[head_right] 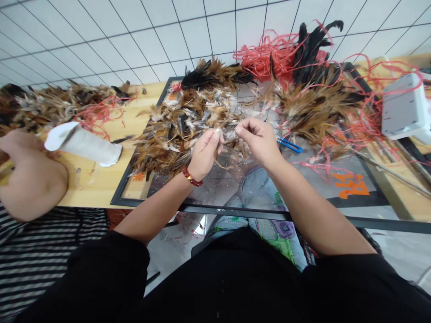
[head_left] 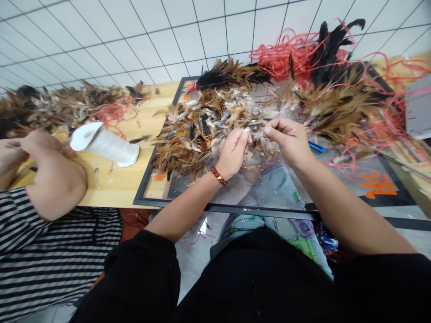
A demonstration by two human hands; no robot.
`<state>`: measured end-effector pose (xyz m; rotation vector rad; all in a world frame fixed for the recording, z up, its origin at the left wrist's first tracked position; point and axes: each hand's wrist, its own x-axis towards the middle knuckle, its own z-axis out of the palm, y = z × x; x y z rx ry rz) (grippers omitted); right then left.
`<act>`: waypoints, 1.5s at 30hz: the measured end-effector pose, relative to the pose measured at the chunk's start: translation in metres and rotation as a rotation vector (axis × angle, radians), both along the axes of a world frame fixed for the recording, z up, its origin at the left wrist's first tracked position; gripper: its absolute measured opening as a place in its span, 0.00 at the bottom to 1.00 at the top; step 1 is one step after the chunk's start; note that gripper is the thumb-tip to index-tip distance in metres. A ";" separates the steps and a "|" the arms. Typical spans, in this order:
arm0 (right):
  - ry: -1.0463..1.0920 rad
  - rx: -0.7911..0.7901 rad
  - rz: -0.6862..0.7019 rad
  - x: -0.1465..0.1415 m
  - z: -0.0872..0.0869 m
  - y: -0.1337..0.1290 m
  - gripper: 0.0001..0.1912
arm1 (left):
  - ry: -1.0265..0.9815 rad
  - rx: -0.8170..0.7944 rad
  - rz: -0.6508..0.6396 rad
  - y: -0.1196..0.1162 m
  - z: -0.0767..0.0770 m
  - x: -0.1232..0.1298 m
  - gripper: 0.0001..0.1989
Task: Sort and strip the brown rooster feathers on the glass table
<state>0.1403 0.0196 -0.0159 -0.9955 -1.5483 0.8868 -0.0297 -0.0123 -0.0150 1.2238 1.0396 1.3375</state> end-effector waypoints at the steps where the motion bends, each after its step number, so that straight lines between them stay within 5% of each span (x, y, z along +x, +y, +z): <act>1: -0.059 0.036 0.024 0.001 0.002 -0.001 0.14 | -0.039 -0.014 0.045 0.001 0.001 0.000 0.13; 5: -0.255 0.181 0.106 0.000 0.010 -0.010 0.16 | -0.044 0.007 0.101 0.004 0.004 0.000 0.14; 10: -0.306 0.319 0.016 -0.007 0.013 -0.018 0.16 | 0.018 -0.070 -0.086 -0.002 0.003 0.004 0.15; 16: -0.334 0.327 -0.033 -0.008 0.009 -0.016 0.14 | -0.054 -0.117 -0.212 -0.003 0.000 0.006 0.14; 22: -0.216 0.269 -0.138 -0.003 0.002 -0.009 0.15 | -0.104 -0.147 -0.210 -0.005 0.007 0.008 0.16; 28: -0.319 0.399 0.029 -0.002 -0.005 -0.004 0.19 | -0.109 -0.149 -0.217 -0.003 0.006 0.007 0.17; 35: -0.578 0.207 -0.371 0.037 -0.018 0.030 0.15 | -0.162 -0.191 -0.113 0.001 0.010 0.006 0.17; 40: -0.898 0.091 -0.393 0.033 -0.025 0.036 0.13 | -0.175 -0.174 -0.110 0.000 0.011 0.007 0.17; 45: -0.943 0.086 -0.364 0.018 -0.025 0.039 0.11 | -0.159 -0.160 -0.120 0.001 0.007 0.006 0.17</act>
